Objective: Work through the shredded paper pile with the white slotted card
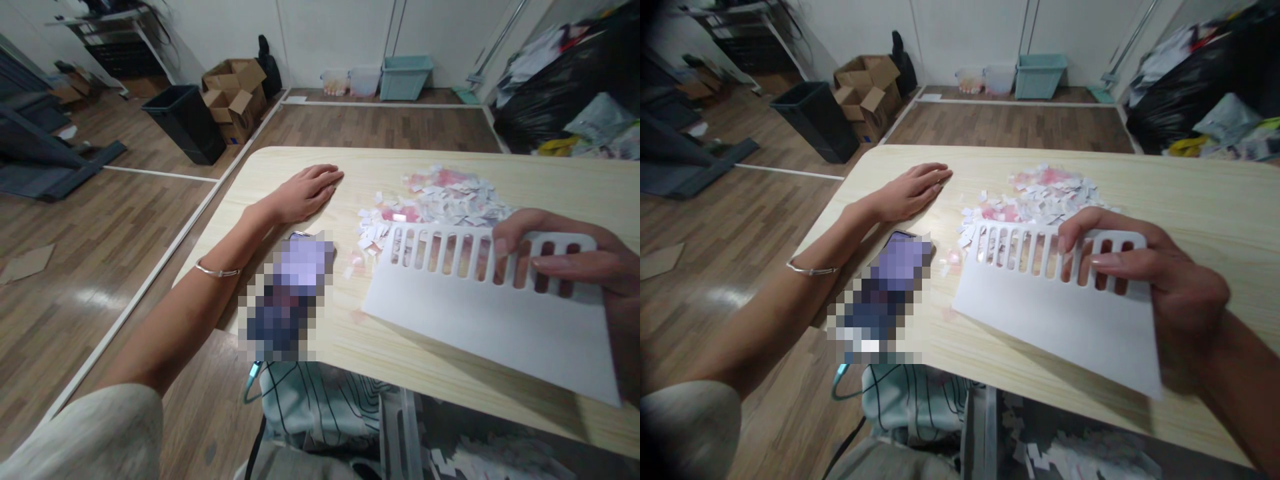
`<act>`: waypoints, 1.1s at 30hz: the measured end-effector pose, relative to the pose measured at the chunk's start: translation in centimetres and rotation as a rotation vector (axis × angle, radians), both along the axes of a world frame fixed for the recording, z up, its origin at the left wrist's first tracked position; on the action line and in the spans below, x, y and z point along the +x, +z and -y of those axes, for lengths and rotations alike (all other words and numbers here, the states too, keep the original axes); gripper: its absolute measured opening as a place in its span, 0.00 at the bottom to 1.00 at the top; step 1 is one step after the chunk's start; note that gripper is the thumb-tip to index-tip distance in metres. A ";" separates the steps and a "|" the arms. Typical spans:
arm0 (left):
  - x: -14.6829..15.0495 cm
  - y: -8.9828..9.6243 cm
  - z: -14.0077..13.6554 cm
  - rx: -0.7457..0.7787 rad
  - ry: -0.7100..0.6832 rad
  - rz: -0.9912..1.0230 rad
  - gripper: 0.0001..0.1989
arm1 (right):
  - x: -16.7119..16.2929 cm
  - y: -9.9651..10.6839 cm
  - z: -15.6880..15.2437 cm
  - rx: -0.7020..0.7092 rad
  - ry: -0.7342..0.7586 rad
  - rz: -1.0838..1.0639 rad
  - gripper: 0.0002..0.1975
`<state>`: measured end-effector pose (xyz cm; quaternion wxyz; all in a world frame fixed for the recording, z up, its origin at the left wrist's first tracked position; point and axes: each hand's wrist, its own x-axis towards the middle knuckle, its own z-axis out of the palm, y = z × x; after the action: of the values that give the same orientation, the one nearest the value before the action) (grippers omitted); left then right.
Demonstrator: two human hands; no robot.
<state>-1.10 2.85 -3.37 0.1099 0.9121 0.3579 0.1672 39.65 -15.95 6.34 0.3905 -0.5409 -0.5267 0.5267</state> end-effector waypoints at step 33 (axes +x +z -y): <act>0.1 0.1 0.1 -0.002 0.007 -0.004 0.35 | 0.5 -0.6 -0.1 -0.077 0.052 -0.011 0.11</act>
<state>-1.02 2.75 -3.24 0.1094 0.9111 0.3616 0.1651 40.20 -15.82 5.71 0.3584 -0.5389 -0.5179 0.5594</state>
